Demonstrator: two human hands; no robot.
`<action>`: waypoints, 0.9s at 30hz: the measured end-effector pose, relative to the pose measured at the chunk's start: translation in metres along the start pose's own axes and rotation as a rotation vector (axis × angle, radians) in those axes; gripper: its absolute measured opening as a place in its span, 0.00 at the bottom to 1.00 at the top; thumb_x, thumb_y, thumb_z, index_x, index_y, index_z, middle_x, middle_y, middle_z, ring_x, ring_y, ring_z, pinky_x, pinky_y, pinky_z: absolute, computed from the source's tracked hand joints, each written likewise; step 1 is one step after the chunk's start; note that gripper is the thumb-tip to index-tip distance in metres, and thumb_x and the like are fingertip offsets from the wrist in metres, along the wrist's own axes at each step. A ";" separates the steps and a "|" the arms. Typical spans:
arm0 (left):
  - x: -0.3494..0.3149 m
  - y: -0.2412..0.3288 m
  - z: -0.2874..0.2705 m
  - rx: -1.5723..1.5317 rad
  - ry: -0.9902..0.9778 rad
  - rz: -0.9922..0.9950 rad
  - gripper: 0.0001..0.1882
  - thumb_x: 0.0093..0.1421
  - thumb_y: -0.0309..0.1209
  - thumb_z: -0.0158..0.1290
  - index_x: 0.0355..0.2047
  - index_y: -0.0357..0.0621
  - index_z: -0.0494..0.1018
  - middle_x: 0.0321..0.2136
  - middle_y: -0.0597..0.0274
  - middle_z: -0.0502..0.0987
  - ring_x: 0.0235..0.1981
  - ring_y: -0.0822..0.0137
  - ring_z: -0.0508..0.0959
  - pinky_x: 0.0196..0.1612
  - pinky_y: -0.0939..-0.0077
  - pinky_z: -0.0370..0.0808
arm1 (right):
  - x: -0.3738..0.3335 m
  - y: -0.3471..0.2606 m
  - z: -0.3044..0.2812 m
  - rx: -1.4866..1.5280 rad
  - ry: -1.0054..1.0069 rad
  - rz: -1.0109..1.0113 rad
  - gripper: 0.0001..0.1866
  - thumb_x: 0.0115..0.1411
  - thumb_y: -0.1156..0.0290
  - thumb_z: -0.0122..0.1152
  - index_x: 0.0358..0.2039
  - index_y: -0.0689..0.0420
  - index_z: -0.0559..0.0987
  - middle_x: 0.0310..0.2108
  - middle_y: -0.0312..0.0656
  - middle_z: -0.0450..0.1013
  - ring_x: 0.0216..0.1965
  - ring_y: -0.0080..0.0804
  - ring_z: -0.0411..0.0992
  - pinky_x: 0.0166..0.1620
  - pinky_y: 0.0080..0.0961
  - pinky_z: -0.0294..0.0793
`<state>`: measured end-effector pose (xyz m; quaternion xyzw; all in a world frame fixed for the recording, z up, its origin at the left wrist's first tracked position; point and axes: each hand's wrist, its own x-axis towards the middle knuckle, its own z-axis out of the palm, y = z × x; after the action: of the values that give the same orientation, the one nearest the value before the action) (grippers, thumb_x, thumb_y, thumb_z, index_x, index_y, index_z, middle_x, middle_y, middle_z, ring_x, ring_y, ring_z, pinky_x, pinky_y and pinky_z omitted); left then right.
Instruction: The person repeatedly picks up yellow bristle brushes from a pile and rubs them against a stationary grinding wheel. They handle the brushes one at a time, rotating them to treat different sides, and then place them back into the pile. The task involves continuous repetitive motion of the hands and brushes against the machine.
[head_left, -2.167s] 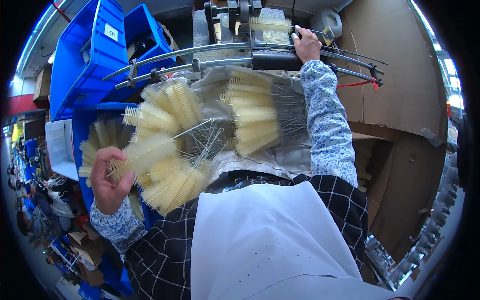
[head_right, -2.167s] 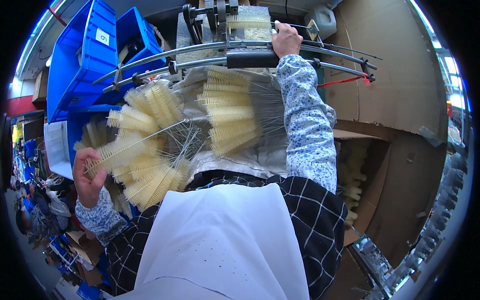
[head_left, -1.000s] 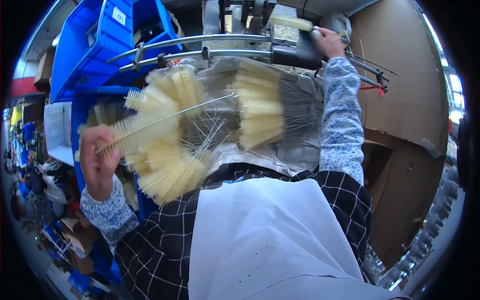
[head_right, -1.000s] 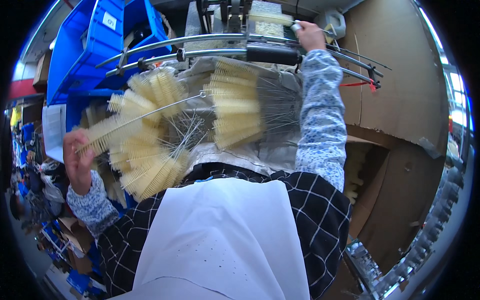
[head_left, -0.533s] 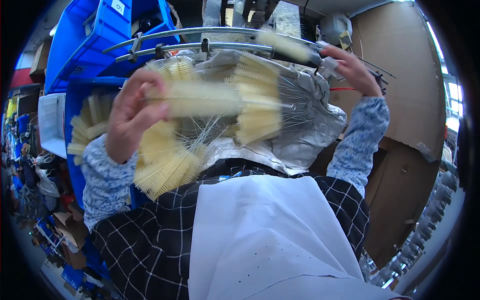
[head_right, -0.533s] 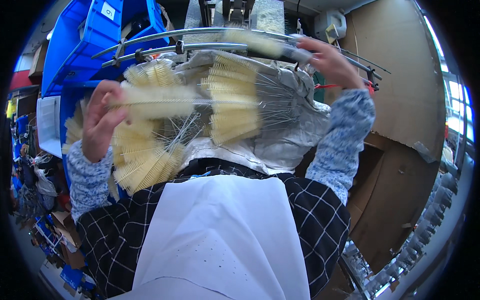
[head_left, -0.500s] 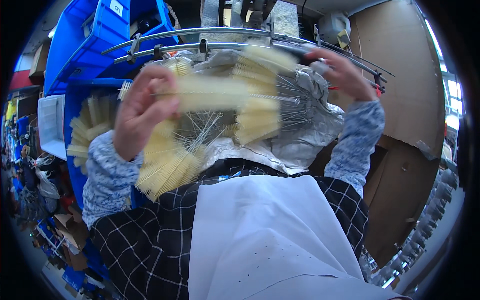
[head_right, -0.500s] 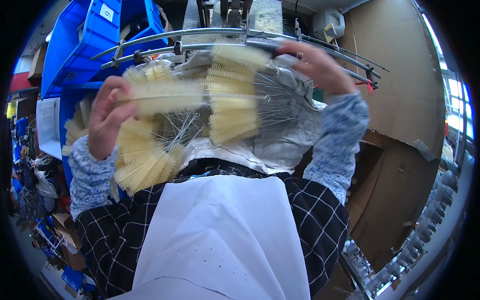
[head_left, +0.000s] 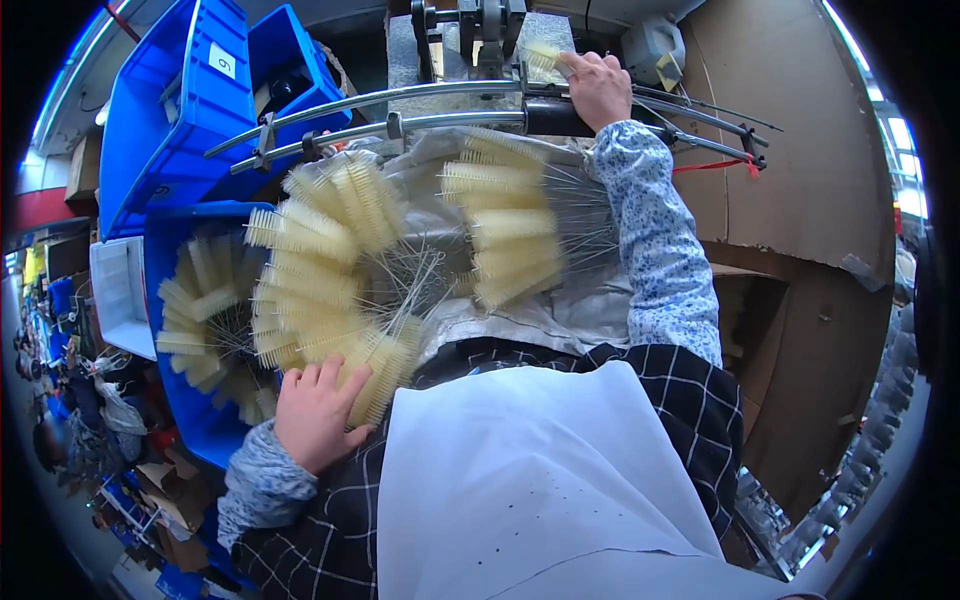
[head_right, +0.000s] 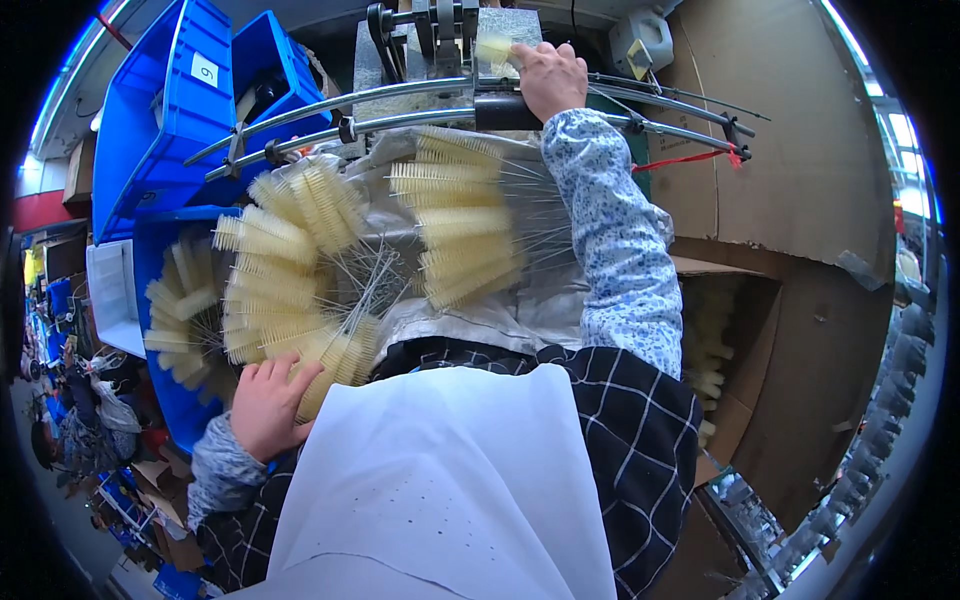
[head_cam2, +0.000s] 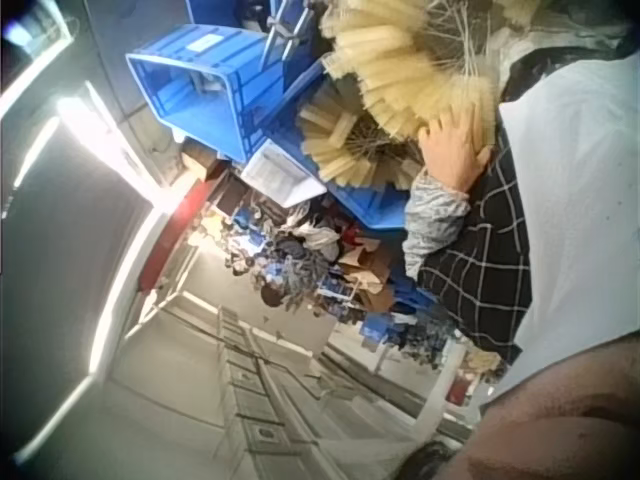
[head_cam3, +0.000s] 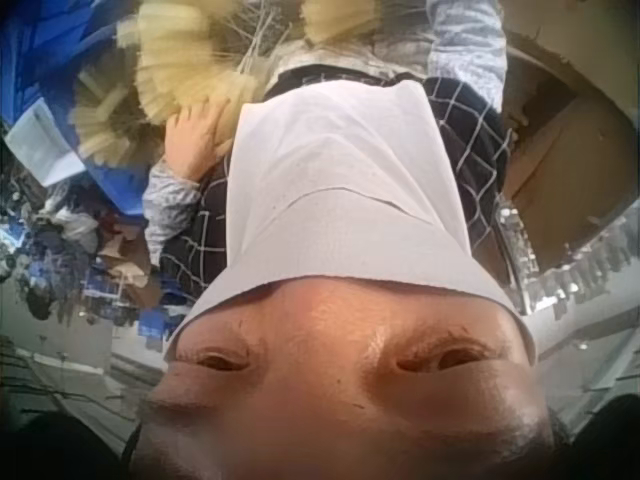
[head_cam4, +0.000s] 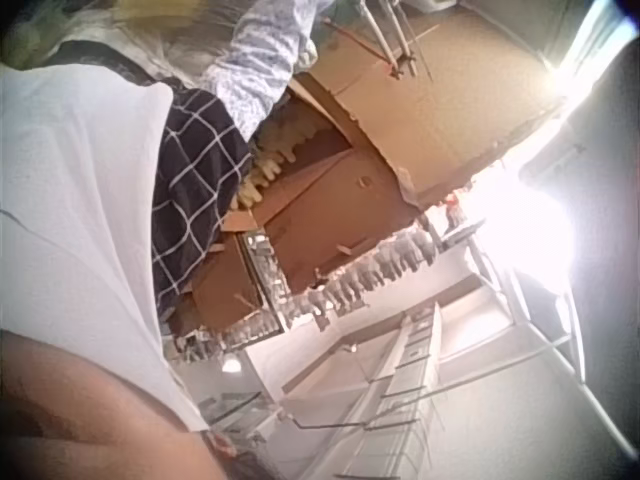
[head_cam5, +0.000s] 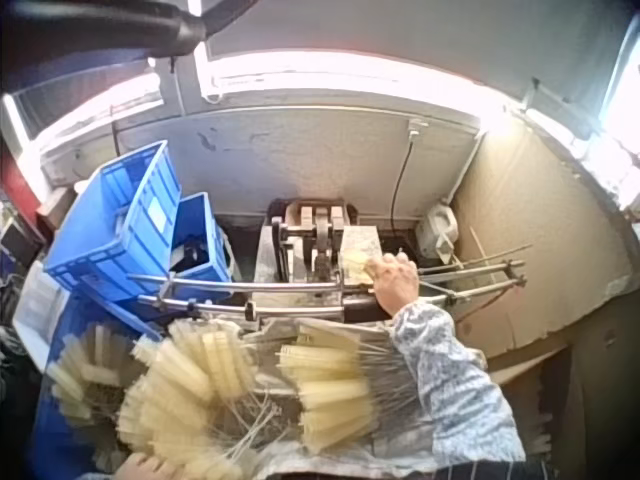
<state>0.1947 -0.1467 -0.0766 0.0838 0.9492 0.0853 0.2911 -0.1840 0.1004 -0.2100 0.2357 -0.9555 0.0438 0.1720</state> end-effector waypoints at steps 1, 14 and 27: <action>-0.003 0.003 0.006 0.034 0.019 -0.039 0.36 0.35 0.42 0.61 0.47 0.53 0.62 0.40 0.56 0.65 0.37 0.60 0.68 0.41 0.66 0.61 | 0.002 -0.001 0.005 -0.004 -0.016 -0.001 0.14 0.53 0.67 0.48 0.40 0.42 0.74 0.30 0.34 0.70 0.34 0.34 0.66 0.38 0.32 0.66; 0.018 -0.004 0.038 0.013 0.221 -0.138 0.30 0.37 0.30 0.55 0.45 0.53 0.63 0.38 0.55 0.67 0.38 0.60 0.67 0.42 0.67 0.60 | 0.017 0.005 0.029 0.076 -0.181 0.039 0.16 0.55 0.65 0.46 0.44 0.38 0.73 0.36 0.33 0.71 0.39 0.32 0.65 0.44 0.31 0.62; 0.026 -0.017 0.010 -0.053 0.053 0.056 0.33 0.38 0.26 0.52 0.49 0.55 0.60 0.37 0.58 0.68 0.33 0.60 0.72 0.36 0.70 0.66 | 0.036 0.020 0.039 -0.013 -0.095 -0.135 0.15 0.58 0.68 0.44 0.44 0.34 0.73 0.39 0.32 0.70 0.46 0.28 0.62 0.49 0.32 0.57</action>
<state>0.1776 -0.1567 -0.1022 0.1001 0.9513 0.1207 0.2654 -0.2356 0.0956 -0.2341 0.3002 -0.9448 0.0148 0.1306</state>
